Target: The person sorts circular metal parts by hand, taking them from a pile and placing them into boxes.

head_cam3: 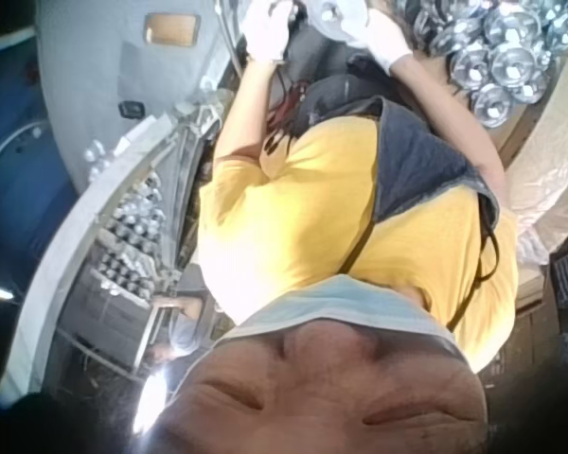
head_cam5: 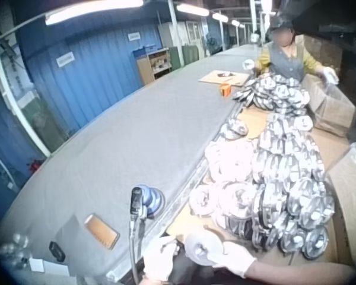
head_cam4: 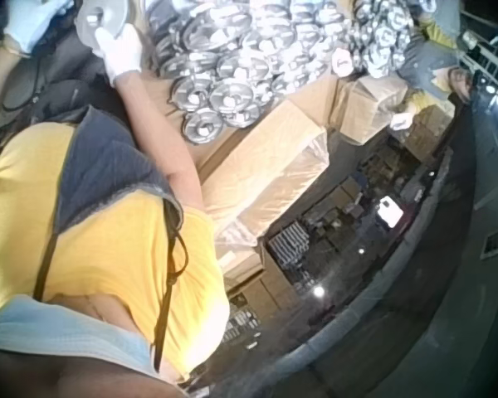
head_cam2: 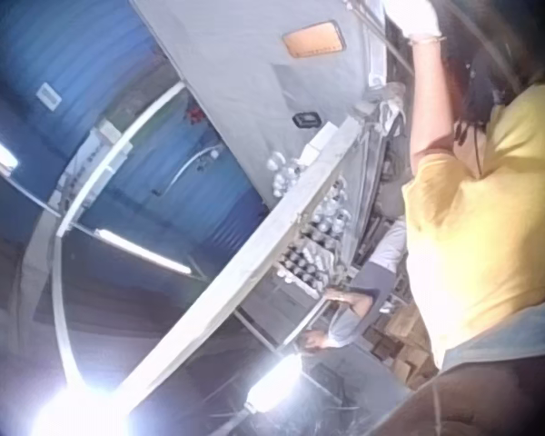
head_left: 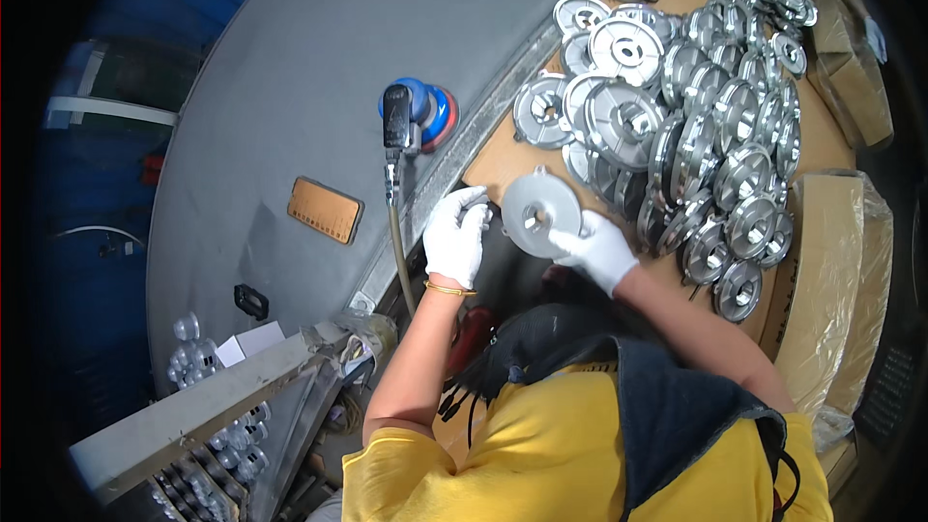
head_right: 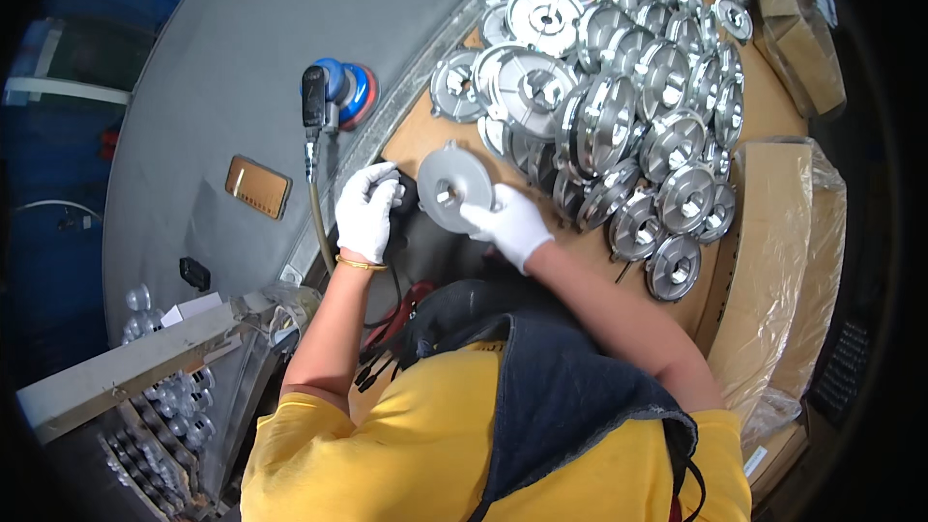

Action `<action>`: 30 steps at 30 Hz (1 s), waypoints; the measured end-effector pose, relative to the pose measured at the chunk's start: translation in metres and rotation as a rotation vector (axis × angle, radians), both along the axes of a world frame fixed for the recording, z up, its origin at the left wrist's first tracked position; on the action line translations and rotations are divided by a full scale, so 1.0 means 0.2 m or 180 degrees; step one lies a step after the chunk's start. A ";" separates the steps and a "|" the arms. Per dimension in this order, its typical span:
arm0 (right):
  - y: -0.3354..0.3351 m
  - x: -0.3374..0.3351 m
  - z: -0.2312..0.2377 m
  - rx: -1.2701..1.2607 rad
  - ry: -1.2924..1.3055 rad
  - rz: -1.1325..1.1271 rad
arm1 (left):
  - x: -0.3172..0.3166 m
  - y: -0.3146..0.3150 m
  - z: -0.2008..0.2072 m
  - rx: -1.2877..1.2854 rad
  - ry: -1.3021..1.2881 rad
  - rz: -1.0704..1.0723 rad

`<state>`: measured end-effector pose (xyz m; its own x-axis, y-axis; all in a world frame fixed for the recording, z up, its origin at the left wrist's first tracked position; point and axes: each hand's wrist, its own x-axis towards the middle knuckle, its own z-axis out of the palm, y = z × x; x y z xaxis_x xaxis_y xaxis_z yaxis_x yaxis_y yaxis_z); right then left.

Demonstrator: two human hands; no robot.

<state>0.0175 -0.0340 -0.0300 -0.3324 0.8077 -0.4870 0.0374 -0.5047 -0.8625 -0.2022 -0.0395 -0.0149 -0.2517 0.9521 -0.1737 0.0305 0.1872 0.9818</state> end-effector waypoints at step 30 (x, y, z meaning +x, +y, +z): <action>-0.11 0.33 0.85 0.0213 0.1536 -0.0754 | 0.33 -0.08 0.60 -0.0060 -0.2218 -0.1904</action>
